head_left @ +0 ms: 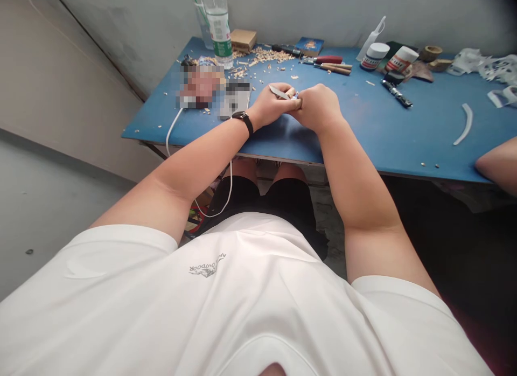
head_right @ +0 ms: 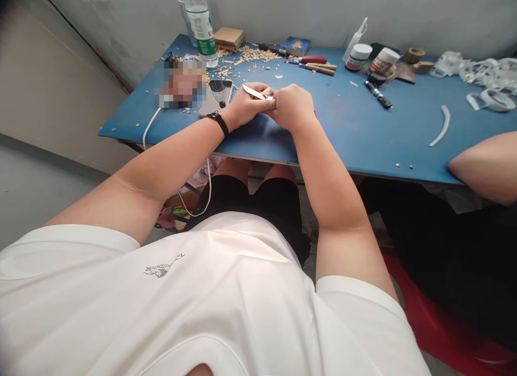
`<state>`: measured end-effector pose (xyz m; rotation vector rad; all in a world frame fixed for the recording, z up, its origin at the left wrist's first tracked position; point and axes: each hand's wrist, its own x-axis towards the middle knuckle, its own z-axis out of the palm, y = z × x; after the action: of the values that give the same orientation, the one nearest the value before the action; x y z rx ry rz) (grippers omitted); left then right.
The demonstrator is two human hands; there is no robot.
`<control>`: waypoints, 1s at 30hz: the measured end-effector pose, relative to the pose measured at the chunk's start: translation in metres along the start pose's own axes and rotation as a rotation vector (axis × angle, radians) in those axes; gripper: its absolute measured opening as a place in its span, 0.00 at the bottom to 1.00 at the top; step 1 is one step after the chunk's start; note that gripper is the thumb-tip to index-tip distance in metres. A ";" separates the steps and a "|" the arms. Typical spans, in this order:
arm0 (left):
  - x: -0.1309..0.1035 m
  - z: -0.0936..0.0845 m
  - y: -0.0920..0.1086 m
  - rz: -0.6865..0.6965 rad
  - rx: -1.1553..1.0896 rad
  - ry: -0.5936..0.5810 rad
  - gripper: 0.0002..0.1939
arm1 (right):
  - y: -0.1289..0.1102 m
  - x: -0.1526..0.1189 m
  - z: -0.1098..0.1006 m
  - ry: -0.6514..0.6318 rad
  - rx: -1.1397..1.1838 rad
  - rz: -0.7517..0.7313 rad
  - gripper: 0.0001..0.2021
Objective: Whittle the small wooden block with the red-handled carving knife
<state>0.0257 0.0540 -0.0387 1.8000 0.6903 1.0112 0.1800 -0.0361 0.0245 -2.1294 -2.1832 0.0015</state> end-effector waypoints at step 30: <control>0.008 -0.026 -0.006 -0.244 -0.430 -0.047 0.17 | 0.019 0.004 0.003 0.114 0.236 0.054 0.20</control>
<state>0.0072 0.0749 -0.0354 1.3274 0.5935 0.8713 0.1991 -0.0314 0.0202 -2.0060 -1.9549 0.1312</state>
